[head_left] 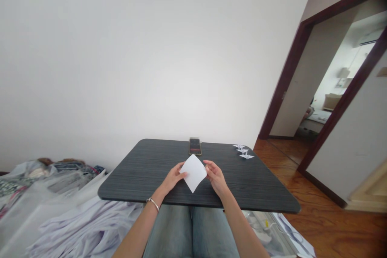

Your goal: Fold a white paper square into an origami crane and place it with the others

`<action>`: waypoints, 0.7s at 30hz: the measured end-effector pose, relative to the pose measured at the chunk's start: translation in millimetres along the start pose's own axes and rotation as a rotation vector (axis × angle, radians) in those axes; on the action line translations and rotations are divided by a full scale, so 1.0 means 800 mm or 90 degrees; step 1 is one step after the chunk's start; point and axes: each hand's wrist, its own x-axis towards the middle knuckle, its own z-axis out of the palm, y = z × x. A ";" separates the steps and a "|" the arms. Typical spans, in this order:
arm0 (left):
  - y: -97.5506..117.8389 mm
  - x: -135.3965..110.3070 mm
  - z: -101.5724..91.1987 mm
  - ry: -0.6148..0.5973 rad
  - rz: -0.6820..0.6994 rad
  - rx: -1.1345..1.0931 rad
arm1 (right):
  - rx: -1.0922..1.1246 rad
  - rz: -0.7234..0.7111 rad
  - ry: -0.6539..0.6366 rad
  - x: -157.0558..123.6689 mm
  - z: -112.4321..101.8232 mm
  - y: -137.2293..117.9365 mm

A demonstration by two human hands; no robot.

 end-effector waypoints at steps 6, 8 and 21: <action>0.001 -0.002 -0.004 0.045 0.005 0.033 | -0.056 0.015 0.030 0.005 -0.004 0.012; 0.000 -0.002 -0.005 0.056 0.008 0.038 | -0.103 0.004 0.027 0.006 -0.004 0.016; 0.002 0.001 -0.006 0.129 0.042 0.059 | -0.198 -0.027 0.014 0.002 -0.002 0.011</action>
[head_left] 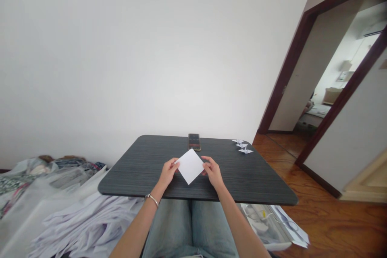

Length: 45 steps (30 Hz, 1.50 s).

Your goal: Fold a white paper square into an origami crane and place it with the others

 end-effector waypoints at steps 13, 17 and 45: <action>0.003 -0.001 0.002 0.023 0.005 -0.006 | 0.008 -0.015 -0.035 -0.002 0.000 -0.004; 0.009 -0.004 0.002 0.056 0.006 -0.012 | 0.016 -0.015 -0.046 -0.005 0.003 -0.004; 0.014 -0.011 0.005 0.034 0.028 -0.012 | -0.007 -0.039 -0.023 -0.007 0.001 -0.005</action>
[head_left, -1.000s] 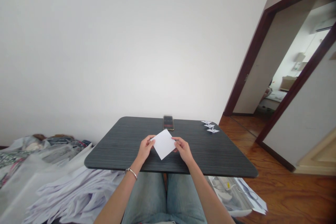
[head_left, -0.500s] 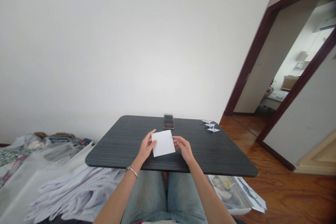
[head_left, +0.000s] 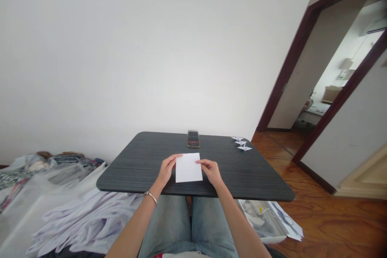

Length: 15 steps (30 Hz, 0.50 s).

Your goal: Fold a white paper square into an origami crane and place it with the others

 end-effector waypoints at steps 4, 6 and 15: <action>-0.004 -0.001 -0.003 -0.020 0.003 -0.005 | 0.011 -0.004 0.031 0.001 -0.001 0.002; -0.001 -0.002 -0.004 -0.031 0.011 -0.005 | 0.016 -0.008 0.055 0.003 -0.003 0.004; 0.005 -0.005 0.006 -0.165 0.015 -0.003 | 0.012 -0.018 0.142 0.006 -0.011 0.009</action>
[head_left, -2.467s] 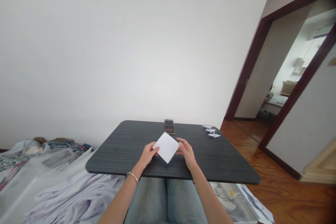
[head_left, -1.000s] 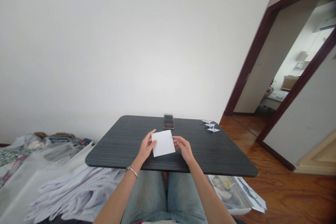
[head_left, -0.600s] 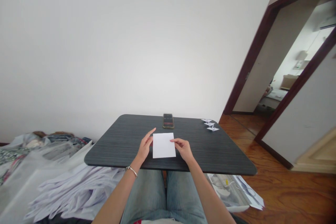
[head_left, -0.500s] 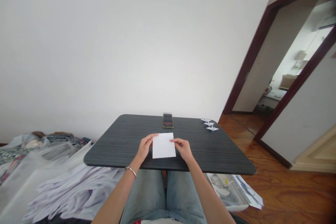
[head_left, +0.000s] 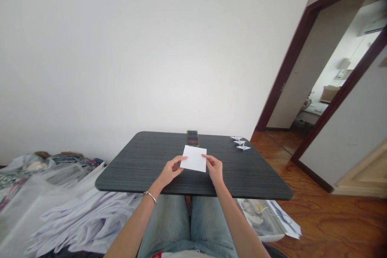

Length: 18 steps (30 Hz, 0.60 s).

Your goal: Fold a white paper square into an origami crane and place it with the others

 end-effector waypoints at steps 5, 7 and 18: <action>-0.004 0.001 -0.002 0.029 0.000 -0.017 | 0.015 -0.010 -0.042 -0.004 0.007 -0.006; -0.004 0.001 -0.003 0.044 0.002 -0.025 | 0.032 -0.019 -0.074 -0.006 0.010 -0.012; 0.003 0.001 -0.003 0.067 0.005 -0.038 | 0.052 -0.027 -0.154 -0.010 0.009 -0.019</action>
